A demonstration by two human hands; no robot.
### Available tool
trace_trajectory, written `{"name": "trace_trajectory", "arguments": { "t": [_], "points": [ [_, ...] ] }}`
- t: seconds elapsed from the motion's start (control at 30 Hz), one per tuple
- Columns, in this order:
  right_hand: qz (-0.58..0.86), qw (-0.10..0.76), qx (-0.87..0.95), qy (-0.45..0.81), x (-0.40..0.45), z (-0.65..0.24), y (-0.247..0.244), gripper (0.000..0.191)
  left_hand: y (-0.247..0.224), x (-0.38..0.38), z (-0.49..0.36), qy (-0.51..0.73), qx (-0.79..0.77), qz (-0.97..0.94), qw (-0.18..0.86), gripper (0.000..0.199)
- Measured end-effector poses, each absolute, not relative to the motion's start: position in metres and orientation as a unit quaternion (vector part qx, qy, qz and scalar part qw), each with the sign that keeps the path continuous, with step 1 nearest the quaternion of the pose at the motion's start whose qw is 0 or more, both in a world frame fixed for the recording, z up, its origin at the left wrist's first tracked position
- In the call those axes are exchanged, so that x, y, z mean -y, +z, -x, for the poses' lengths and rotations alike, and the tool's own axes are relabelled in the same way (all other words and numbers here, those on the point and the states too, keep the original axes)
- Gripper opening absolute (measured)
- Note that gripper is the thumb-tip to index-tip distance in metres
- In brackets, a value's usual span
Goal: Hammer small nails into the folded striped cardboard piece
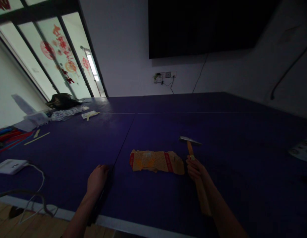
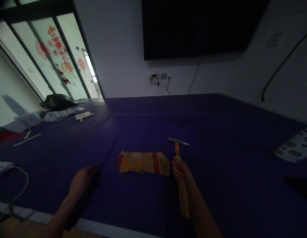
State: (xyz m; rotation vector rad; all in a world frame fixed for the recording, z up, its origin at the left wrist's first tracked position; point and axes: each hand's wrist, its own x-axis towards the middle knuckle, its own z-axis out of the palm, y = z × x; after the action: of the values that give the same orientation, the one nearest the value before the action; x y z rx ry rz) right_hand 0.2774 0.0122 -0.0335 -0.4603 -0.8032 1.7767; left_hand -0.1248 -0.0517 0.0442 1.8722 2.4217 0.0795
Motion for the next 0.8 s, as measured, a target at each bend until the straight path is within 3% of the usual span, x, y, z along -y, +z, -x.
{"name": "trace_trajectory", "arguments": {
  "t": [0.43,0.8],
  "points": [
    [0.202,0.541,0.334,0.745,-0.0129,-0.2775,-0.0357,0.015,0.0458,0.0542,0.1251,0.025,-0.82,-0.568,0.065,0.028],
    [0.214,0.543,0.346,0.734,-0.0136,-0.2767,-0.0369,0.016,0.0534,0.047,0.1153,-0.057,-0.799,-0.593,0.078,0.024]
  ]
}}
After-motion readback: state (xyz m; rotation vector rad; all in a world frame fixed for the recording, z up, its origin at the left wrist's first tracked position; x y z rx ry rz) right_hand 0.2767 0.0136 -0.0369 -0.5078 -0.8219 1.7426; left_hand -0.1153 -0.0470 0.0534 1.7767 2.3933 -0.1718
